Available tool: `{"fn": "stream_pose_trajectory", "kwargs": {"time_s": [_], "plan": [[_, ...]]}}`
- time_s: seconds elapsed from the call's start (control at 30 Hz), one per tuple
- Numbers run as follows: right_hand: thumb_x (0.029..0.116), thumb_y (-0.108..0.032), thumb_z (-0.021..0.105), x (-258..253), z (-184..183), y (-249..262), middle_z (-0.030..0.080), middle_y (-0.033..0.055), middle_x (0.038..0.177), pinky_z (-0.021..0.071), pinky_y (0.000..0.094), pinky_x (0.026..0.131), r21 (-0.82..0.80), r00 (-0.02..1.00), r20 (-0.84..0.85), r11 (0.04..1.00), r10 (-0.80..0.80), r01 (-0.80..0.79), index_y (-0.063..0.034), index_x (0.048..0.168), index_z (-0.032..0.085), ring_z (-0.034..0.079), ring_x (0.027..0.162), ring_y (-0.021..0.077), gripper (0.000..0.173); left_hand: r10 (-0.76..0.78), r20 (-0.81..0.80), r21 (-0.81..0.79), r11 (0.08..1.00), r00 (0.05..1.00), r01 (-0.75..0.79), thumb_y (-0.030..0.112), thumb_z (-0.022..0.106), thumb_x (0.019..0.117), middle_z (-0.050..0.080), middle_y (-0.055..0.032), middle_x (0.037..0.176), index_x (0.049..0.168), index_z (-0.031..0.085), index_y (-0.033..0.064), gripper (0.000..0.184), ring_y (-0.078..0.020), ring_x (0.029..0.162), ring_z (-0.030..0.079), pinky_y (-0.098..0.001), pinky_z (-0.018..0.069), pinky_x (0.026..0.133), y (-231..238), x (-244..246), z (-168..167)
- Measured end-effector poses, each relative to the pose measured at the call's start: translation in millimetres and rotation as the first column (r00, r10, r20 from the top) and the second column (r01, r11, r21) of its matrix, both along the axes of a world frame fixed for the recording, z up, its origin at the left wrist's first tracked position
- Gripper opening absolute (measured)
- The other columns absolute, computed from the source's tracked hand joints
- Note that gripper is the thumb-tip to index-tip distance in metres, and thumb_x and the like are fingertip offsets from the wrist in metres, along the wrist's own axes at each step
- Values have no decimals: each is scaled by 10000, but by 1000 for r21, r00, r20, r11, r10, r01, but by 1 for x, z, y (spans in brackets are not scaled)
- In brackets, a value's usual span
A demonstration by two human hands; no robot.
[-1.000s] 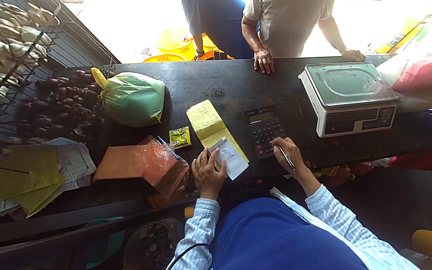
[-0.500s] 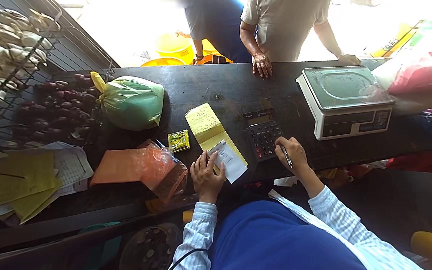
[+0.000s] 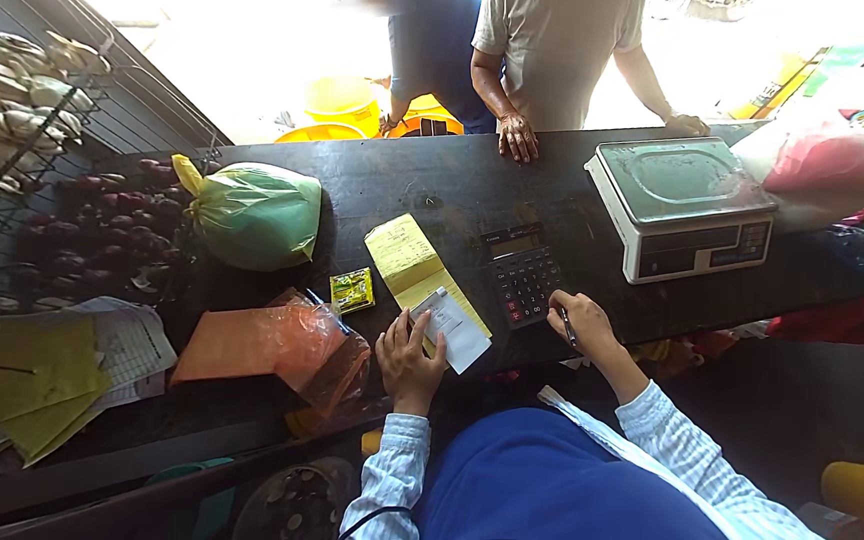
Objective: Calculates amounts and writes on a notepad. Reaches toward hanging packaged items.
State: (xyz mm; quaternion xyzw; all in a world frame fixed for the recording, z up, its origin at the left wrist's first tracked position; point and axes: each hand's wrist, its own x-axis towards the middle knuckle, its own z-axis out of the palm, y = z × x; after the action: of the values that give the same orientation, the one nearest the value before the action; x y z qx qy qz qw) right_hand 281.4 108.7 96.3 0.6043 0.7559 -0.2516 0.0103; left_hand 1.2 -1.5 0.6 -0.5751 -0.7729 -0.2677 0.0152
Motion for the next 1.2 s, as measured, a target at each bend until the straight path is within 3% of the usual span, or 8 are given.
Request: {"fn": "stream_pose_trajectory", "kwargs": {"time_s": [0.23, 0.37, 0.5, 0.6, 0.7, 0.8, 0.93, 1.2], "plan": [[1028, -257, 496, 2, -2, 6, 711, 137, 1017, 517, 494, 874, 12, 1000, -20, 1000, 19, -19, -98, 1154, 681, 679, 1021, 309, 274, 10, -1, -6, 1000, 1000, -10, 462, 503, 955, 573, -173, 1465, 1333, 688, 217, 487, -394, 1345, 543, -596, 329, 1137, 0, 0, -1], [955, -195, 557, -3, -23, -11, 692, 134, 854, 523, 460, 750, 319, 948, -292, 947, 128, -29, -41, 1019, 730, 665, 837, 308, 240, 12, 5, -20, 1000, 1000, -12, 468, 503, 956, 572, -177, 1466, 1331, 690, 215, 489, -405, 1345, 541, -604, 324, 1142, 0, -2, -2], [893, -102, 585, -26, -43, -26, 760, 89, 1037, 531, 415, 835, 461, 854, -431, 885, 291, -69, -53, 1024, 755, 674, 927, 278, 219, 20, 24, -35, 999, 1000, -20, 449, 531, 950, 577, -169, 1460, 1330, 692, 218, 473, -399, 1345, 541, -594, 322, 1151, 1, -1, 0], [900, -134, 600, -36, -46, -25, 752, 77, 948, 522, 376, 782, 512, 807, -495, 858, 323, -29, -59, 967, 754, 660, 861, 233, 184, 25, 32, -30, 999, 999, -24, 449, 543, 949, 583, -175, 1452, 1321, 700, 217, 465, -400, 1336, 549, -593, 322, 1156, 1, -1, 0], [1052, -271, 492, -58, -37, -24, 688, 30, 768, 493, 265, 708, 360, 609, -744, 933, 275, 19, -2, 902, 739, 599, 723, 83, 395, 33, 33, -44, 999, 999, -32, 463, 528, 959, 578, -164, 1462, 1333, 692, 231, 470, -392, 1343, 547, -592, 318, 1161, 1, 0, -1], [1103, -456, 275, -105, -37, -15, 645, 7, 837, 510, 242, 709, 101, 425, -895, 989, 137, -105, 54, 1059, 653, 574, 723, 31, 636, 35, 38, -53, 998, 999, -33, 462, 525, 960, 575, -162, 1466, 1328, 696, 228, 469, -386, 1346, 545, -591, 309, 1167, 1, 1, 0], [1088, -182, 320, -163, -52, -2, 556, -25, 690, 438, 213, 604, -1, 354, -935, 995, 34, -100, -30, 871, 587, 507, 614, 34, 377, 32, 37, -22, 999, 999, -32, 458, 533, 954, 594, -160, 1445, 1308, 709, 218, 462, -381, 1324, 567, -590, 336, 1149, 2, 1, 0], [1062, -136, 453, -176, -85, 1, 575, -26, 649, 508, 235, 637, 32, 395, -917, 998, 48, -47, -41, 795, 613, 571, 616, 41, 326, 43, 20, -4, 999, 999, -43, 484, 518, 943, 605, -143, 1435, 1297, 715, 235, 476, -366, 1316, 577, -584, 344, 1147, 1, 2, -5]]}}
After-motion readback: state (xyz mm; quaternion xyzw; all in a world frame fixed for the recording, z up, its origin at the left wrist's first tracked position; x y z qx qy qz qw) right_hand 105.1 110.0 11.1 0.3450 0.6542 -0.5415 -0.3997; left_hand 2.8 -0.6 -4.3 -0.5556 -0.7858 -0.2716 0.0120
